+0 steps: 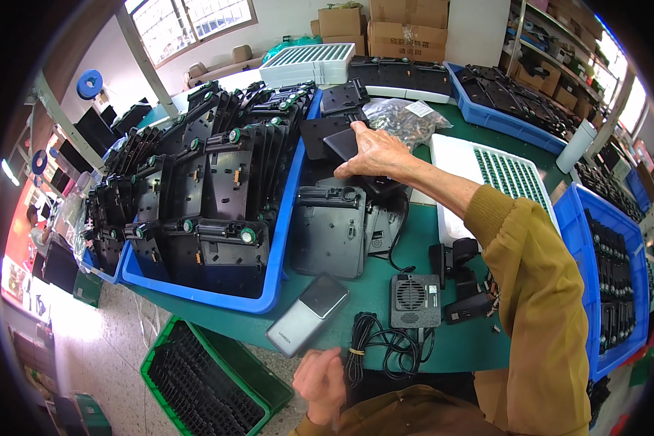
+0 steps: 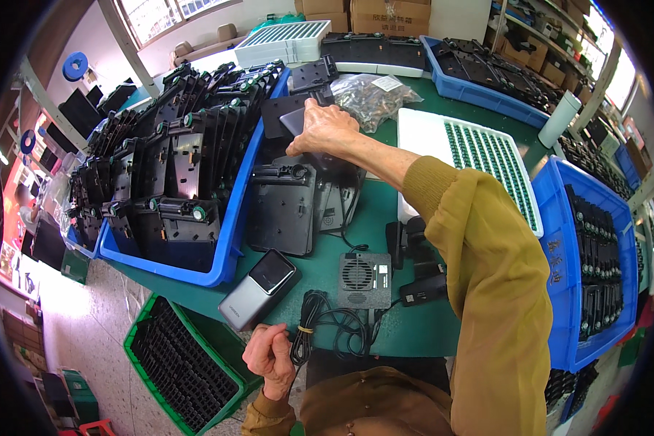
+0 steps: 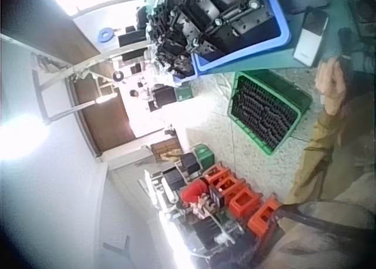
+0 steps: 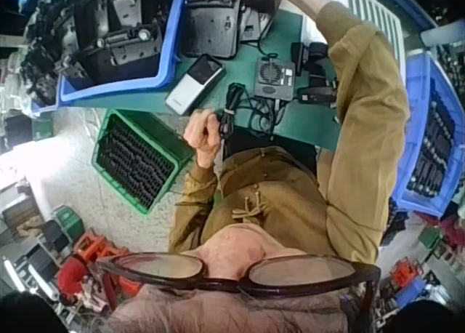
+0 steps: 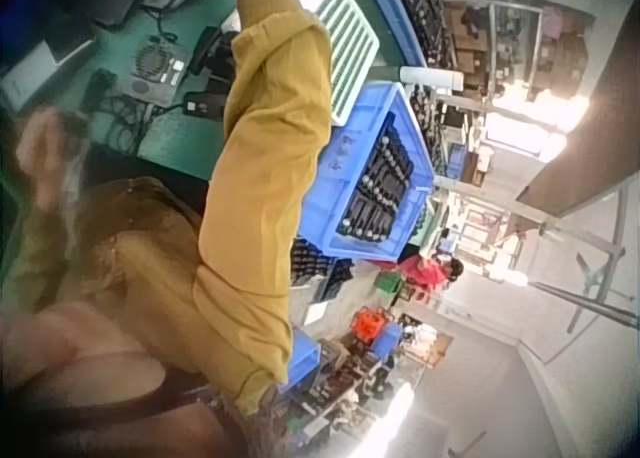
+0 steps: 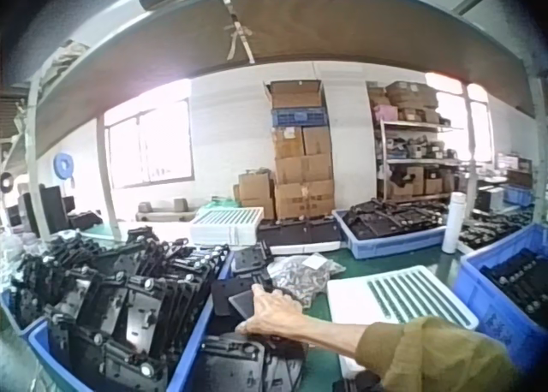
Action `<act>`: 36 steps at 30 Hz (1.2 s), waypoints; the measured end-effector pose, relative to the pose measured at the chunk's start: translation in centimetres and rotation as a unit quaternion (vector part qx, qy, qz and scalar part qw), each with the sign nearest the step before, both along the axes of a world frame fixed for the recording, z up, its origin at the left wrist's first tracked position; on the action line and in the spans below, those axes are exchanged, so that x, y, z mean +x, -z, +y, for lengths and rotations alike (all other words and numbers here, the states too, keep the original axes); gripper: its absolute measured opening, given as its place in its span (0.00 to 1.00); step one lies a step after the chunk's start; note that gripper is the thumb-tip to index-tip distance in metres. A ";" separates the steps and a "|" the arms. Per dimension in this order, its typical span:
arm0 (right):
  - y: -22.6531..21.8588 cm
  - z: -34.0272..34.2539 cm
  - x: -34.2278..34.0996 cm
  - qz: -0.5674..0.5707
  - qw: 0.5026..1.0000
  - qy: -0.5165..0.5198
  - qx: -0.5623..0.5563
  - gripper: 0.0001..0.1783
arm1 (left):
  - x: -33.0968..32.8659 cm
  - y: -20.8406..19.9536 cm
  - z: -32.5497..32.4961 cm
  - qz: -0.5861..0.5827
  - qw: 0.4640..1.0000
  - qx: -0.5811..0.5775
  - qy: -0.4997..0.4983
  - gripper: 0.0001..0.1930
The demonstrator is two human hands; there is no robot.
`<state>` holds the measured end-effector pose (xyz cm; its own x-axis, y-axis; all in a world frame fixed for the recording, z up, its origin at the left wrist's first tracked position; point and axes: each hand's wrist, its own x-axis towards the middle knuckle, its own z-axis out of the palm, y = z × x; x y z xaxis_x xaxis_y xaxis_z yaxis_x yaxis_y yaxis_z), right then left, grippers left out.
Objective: The person opens a bag of small electrical circuit components and installs them onto plastic electronics housing units by hand.
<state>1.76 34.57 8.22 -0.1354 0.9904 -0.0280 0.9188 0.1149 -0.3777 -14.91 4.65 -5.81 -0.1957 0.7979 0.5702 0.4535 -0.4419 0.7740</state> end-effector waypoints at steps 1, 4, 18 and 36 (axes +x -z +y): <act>0.0 0.0 0.0 0.008 1.000 0.002 0.004 0.58 | 0.0 0.0 0.0 0.000 1.000 0.001 -0.001 0.05; 0.1 -0.4 -0.1 0.022 0.999 0.029 0.017 0.56 | 0.1 0.1 0.0 0.001 1.000 0.005 -0.003 0.05; 0.0 -2.6 2.5 0.113 0.990 0.069 0.047 0.55 | -0.1 0.3 -0.1 0.008 1.000 0.016 -0.001 0.04; 0.0 -4.6 9.3 0.164 0.971 0.164 0.054 0.57 | -0.3 -10.6 2.1 0.244 0.950 0.154 0.122 0.16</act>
